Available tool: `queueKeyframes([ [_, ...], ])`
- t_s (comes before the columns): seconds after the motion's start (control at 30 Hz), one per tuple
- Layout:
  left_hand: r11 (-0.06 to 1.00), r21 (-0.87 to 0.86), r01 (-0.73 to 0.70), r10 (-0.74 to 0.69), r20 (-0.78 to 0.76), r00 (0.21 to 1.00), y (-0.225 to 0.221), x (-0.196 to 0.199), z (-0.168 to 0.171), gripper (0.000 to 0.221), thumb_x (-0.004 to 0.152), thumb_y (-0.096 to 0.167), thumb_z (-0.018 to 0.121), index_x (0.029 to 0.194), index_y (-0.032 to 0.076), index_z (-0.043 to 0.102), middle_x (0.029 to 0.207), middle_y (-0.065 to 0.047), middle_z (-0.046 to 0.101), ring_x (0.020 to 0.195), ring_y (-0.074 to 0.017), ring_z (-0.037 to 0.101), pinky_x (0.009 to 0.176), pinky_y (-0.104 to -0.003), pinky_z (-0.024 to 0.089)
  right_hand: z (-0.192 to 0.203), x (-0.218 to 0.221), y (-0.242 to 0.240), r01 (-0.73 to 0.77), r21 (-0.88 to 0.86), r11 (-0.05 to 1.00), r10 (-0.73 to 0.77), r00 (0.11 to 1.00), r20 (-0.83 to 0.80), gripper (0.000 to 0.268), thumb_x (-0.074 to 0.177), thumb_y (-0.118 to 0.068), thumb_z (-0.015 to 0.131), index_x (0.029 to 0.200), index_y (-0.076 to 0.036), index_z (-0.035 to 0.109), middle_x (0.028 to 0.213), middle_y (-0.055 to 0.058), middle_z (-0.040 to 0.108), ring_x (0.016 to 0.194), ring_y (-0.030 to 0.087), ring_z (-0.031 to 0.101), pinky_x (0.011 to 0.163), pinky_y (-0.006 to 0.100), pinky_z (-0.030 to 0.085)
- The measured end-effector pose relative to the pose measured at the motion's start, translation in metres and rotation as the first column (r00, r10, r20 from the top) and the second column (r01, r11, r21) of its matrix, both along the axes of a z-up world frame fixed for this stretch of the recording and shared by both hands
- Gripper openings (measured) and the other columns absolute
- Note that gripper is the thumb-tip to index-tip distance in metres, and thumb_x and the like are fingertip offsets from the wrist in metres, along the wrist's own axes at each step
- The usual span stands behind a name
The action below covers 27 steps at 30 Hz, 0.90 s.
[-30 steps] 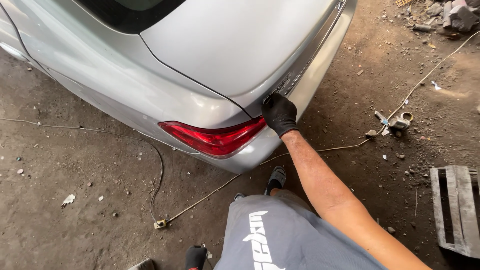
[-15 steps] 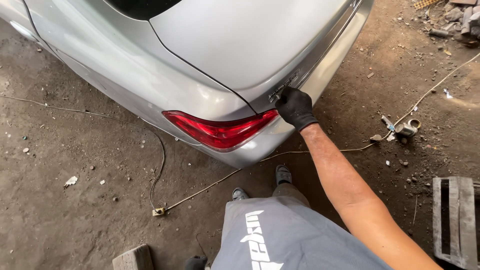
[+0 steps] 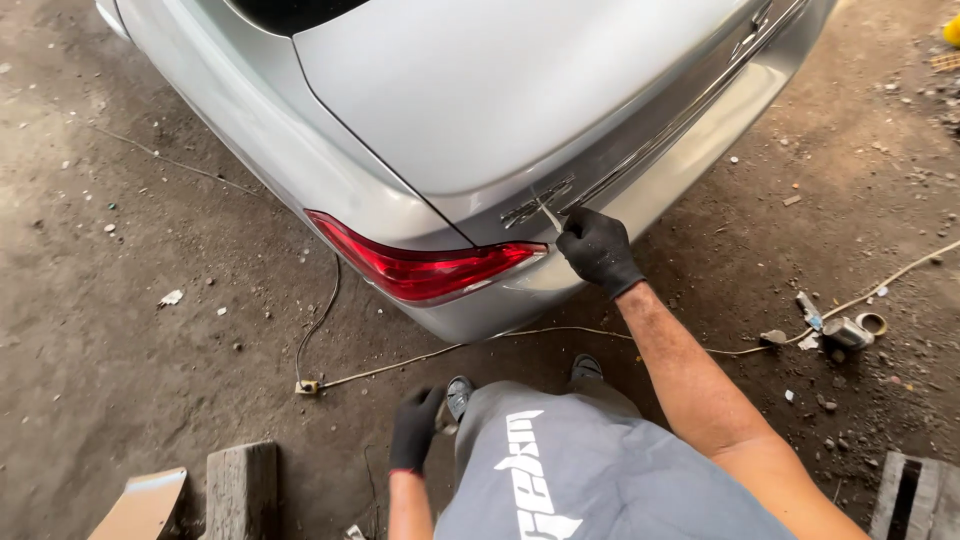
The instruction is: Removing car emblems from the rear trunk lid using a thin wire or string to saw through the adhesive.
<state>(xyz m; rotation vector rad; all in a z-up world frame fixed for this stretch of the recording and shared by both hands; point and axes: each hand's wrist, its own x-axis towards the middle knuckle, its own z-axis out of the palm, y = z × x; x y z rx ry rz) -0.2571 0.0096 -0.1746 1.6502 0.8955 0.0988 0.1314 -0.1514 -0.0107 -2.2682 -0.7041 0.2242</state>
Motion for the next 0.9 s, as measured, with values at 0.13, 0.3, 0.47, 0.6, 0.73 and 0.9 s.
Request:
queueKeyframes([
  [0.13,0.967,-0.248,-0.055,0.065,0.035,0.997,-0.061,0.135,0.104,0.034,0.097,0.026,0.066,0.112,-0.002,0.076,0.093,-0.015,0.074,0.081,-0.0192,0.066,0.070,-0.035,0.052,0.007,0.007,-0.032,-0.049,-0.054,0.997,0.043,0.993,-0.111,0.019,0.083,-0.024,0.062,0.086,-0.006,0.069,0.078,0.013,0.072,0.072,0.030,0.071,0.073,0.044,0.057],
  [0.3,0.979,-0.171,0.111,-0.048,0.337,0.940,-0.090,0.267,0.133,0.040,0.102,0.033,0.060,0.119,-0.002,0.070,0.104,-0.011,0.074,0.093,-0.0169,0.066,0.084,-0.031,0.053,0.013,0.015,-0.054,-0.080,0.058,0.995,0.092,0.965,-0.246,0.018,0.083,-0.023,0.059,0.087,-0.007,0.067,0.077,0.014,0.072,0.069,0.027,0.072,0.070,0.041,0.059],
  [0.47,0.988,-0.053,0.144,-0.113,0.383,0.917,-0.099,0.325,0.138,0.039,0.105,0.034,0.057,0.112,-0.002,0.071,0.097,-0.010,0.074,0.087,-0.0157,0.066,0.079,-0.029,0.053,0.028,0.017,-0.066,-0.103,0.219,0.970,0.136,0.981,-0.140,0.022,0.083,-0.023,0.060,0.092,-0.007,0.072,0.078,0.014,0.073,0.072,0.027,0.073,0.071,0.041,0.058],
  [0.6,0.943,-0.327,0.066,0.063,0.369,0.927,-0.101,0.327,0.126,0.033,0.103,0.029,0.062,0.105,-0.003,0.070,0.082,-0.005,0.066,0.069,-0.0132,0.058,0.061,-0.031,0.049,0.004,0.021,-0.072,-0.102,0.170,0.980,0.140,0.962,-0.234,0.027,0.088,-0.028,0.063,0.096,-0.007,0.077,0.078,0.013,0.074,0.074,0.025,0.074,0.072,0.039,0.059],
  [0.73,0.966,-0.237,0.101,0.004,0.405,0.914,-0.092,0.320,0.131,0.029,0.102,0.027,0.062,0.103,-0.001,0.070,0.083,-0.002,0.067,0.072,-0.0083,0.058,0.063,-0.027,0.048,-0.006,0.024,-0.079,-0.122,0.245,0.962,0.207,0.911,-0.357,0.029,0.090,-0.031,0.071,0.103,-0.005,0.078,0.083,0.009,0.078,0.074,0.016,0.075,0.071,0.034,0.058],
  [0.9,0.988,0.030,0.150,-0.152,0.322,0.934,-0.082,0.308,0.145,0.025,0.103,0.023,0.063,0.098,0.000,0.070,0.080,-0.003,0.063,0.074,-0.0078,0.055,0.064,-0.027,0.047,-0.018,0.029,-0.078,0.045,0.503,0.863,0.390,0.574,-0.720,0.022,0.095,-0.017,0.071,0.108,0.001,0.076,0.089,0.004,0.073,0.074,0.008,0.066,0.065,0.026,0.059],
])
